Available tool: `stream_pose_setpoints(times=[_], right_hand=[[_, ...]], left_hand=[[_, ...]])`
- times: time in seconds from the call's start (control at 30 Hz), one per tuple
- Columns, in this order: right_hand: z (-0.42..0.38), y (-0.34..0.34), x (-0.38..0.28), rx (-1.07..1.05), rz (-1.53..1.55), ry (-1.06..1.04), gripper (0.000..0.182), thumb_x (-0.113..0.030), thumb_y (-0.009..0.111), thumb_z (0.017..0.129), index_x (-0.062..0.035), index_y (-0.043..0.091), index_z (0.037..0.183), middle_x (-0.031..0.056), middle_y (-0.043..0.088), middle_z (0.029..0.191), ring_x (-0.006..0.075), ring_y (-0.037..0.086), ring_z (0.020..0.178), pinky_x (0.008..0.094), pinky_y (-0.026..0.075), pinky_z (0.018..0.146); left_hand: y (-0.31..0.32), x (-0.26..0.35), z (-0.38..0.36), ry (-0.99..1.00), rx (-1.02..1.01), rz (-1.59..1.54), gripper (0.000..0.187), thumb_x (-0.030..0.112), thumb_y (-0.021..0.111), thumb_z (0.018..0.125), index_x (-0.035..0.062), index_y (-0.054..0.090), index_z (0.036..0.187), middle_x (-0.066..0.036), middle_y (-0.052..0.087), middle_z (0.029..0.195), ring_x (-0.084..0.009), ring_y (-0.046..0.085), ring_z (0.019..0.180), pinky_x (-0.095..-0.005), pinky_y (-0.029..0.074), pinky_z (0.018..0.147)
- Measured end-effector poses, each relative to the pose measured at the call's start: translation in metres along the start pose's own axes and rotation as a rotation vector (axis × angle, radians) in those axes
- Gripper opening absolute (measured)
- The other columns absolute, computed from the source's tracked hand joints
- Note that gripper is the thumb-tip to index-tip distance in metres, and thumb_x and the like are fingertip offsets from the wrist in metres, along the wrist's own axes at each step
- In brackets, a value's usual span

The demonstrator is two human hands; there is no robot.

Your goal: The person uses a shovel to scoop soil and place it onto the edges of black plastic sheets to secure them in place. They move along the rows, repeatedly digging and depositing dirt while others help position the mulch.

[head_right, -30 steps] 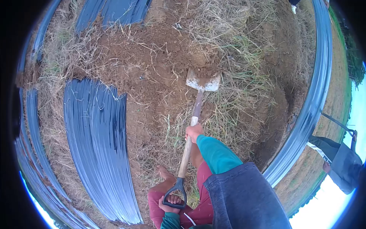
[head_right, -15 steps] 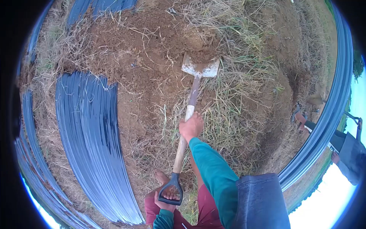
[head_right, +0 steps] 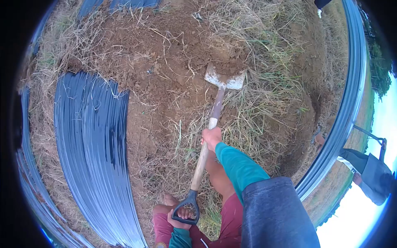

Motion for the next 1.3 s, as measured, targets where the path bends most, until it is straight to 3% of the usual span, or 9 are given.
stream_pose_setpoints(times=[0.2,0.3,0.4,0.7,0.8,1.1,1.27,1.3], right_hand=[[0.001,-0.003,-0.038,-0.033,0.026,0.071,0.006,0.004,0.054,0.085,0.0102,0.051,0.085,0.0128,0.054,0.062,0.0204,0.052,0.042,0.0366,0.044,0.036],[0.005,-0.004,-0.046,0.019,-0.002,0.060,0.013,0.002,0.055,0.087,0.0050,0.055,0.074,0.0097,0.053,0.061,0.0185,0.051,0.045,0.0360,0.045,0.039],[0.012,-0.004,-0.052,0.037,0.013,0.030,0.015,0.001,0.054,0.088,0.0051,0.054,0.074,0.0101,0.053,0.061,0.0184,0.051,0.045,0.0360,0.045,0.039],[0.040,-0.001,-0.087,0.052,0.002,0.033,0.014,0.003,0.054,0.086,0.0037,0.053,0.072,0.0096,0.051,0.060,0.0195,0.050,0.044,0.0372,0.046,0.039],[0.049,-0.005,-0.106,0.003,0.046,0.003,0.010,0.002,0.055,0.086,0.0117,0.054,0.082,0.0134,0.055,0.061,0.0207,0.053,0.043,0.0379,0.044,0.036],[0.095,-0.017,-0.137,-0.006,0.099,0.006,0.008,0.003,0.054,0.085,0.0109,0.053,0.084,0.0126,0.053,0.061,0.0211,0.053,0.043,0.0389,0.044,0.037],[0.091,-0.009,-0.152,0.002,0.138,-0.016,0.014,-0.001,0.061,0.086,0.0090,0.052,0.086,0.0116,0.054,0.062,0.0201,0.054,0.044,0.0369,0.044,0.037],[0.068,0.001,-0.172,-0.023,0.153,0.002,0.025,-0.009,0.070,0.087,0.0077,0.052,0.089,0.0117,0.056,0.066,0.0194,0.054,0.044,0.0368,0.044,0.037]], left_hand=[[0.017,-0.009,0.024,-0.012,-0.015,-0.009,0.047,0.046,0.046,0.086,0.0100,0.045,0.056,-0.004,0.042,0.050,-0.0177,0.039,0.049,-0.0326,0.034,0.054],[0.025,-0.011,0.027,-0.039,-0.039,-0.037,0.047,0.046,0.046,0.086,0.0098,0.046,0.056,-0.004,0.042,0.050,-0.0173,0.039,0.048,-0.0321,0.034,0.054],[0.039,-0.010,0.031,-0.046,-0.044,-0.051,0.047,0.046,0.046,0.086,0.0096,0.046,0.056,-0.003,0.042,0.050,-0.0170,0.038,0.048,-0.0318,0.033,0.054],[0.069,-0.009,0.060,-0.016,-0.099,-0.007,0.045,0.043,0.046,0.087,0.0102,0.045,0.057,-0.003,0.041,0.052,-0.0163,0.038,0.050,-0.0323,0.034,0.055],[0.087,-0.015,0.070,-0.027,-0.110,-0.051,0.044,0.043,0.045,0.087,0.0101,0.044,0.057,-0.003,0.041,0.052,-0.0163,0.039,0.050,-0.0325,0.033,0.054],[0.112,-0.045,0.109,0.024,-0.064,0.005,0.046,0.046,0.045,0.085,0.0103,0.045,0.056,-0.004,0.040,0.051,-0.0168,0.039,0.049,-0.0314,0.034,0.053],[0.142,-0.022,0.069,0.226,0.072,0.067,0.049,0.048,0.046,0.091,0.0089,0.047,0.061,-0.004,0.041,0.052,-0.0168,0.040,0.049,-0.0304,0.035,0.051],[0.167,-0.002,0.052,0.374,0.101,0.092,0.051,0.049,0.044,0.095,0.0083,0.047,0.063,-0.004,0.042,0.053,-0.0163,0.040,0.049,-0.0299,0.035,0.051]])
Point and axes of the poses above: each hand's wrist, its own z-axis towards the middle knuckle, its own y-axis out of the palm, x = y × z, the point moved 3 cm from there along z, towards the middle knuckle
